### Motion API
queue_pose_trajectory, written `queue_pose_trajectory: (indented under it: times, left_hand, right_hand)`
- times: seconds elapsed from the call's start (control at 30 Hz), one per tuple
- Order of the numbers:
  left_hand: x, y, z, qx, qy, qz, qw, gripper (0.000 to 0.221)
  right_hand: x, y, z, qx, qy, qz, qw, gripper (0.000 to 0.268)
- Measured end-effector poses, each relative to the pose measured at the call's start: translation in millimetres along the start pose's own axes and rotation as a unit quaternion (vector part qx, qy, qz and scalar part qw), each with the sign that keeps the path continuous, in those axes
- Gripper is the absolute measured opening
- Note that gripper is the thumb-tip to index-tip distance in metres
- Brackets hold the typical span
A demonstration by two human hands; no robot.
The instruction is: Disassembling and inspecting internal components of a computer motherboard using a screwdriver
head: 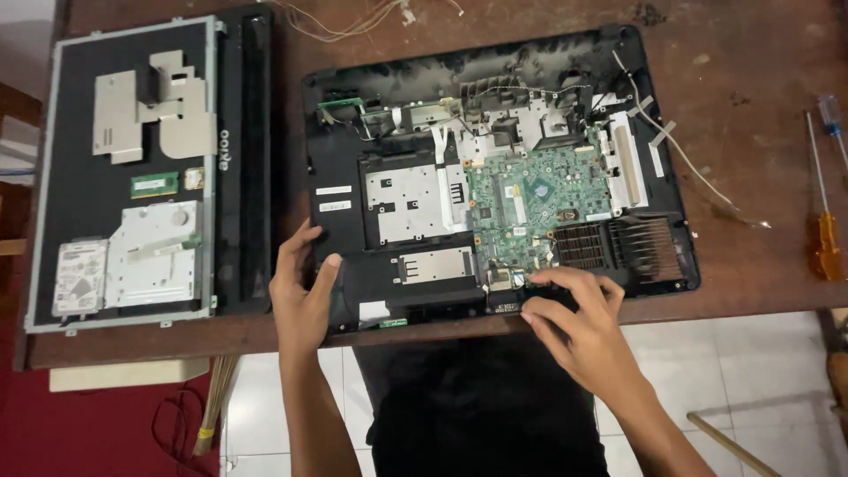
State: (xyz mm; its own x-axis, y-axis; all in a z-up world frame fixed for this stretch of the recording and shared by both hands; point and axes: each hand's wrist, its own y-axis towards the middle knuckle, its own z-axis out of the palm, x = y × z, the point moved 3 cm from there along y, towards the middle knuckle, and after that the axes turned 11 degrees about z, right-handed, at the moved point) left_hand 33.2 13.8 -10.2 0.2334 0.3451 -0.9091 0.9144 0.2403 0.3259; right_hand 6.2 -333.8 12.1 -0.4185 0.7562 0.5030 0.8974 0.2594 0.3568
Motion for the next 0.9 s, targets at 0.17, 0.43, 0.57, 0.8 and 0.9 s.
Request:
queue_pose_trajectory:
  times: [0.17,0.43,0.57,0.8,0.9]
  left_hand:
    - [-7,2,1,0.008,0.031,-0.017,0.999,0.039]
    - [-2,2,1,0.010,0.046,-0.013,0.999,0.039]
    - [-2,1,0,0.008,0.057,-0.018,0.998,0.038]
    - [0,2,1,0.003,0.026,-0.015,1.000,0.037]
    - [2,2,2,-0.009,0.012,-0.033,0.999,0.040]
  right_hand:
    - [4,5,-3,0.014,0.011,0.019,1.000,0.006]
    - [10,12,-7,0.017,-0.013,-0.005,1.000,0.008]
    - [2,12,-9,0.056,0.046,0.047,0.996,0.017]
    - [-15,6,-18,0.043,0.043,0.100,0.993,0.014]
    - [-14,3,-16,0.031,0.069,0.111,0.991,0.013]
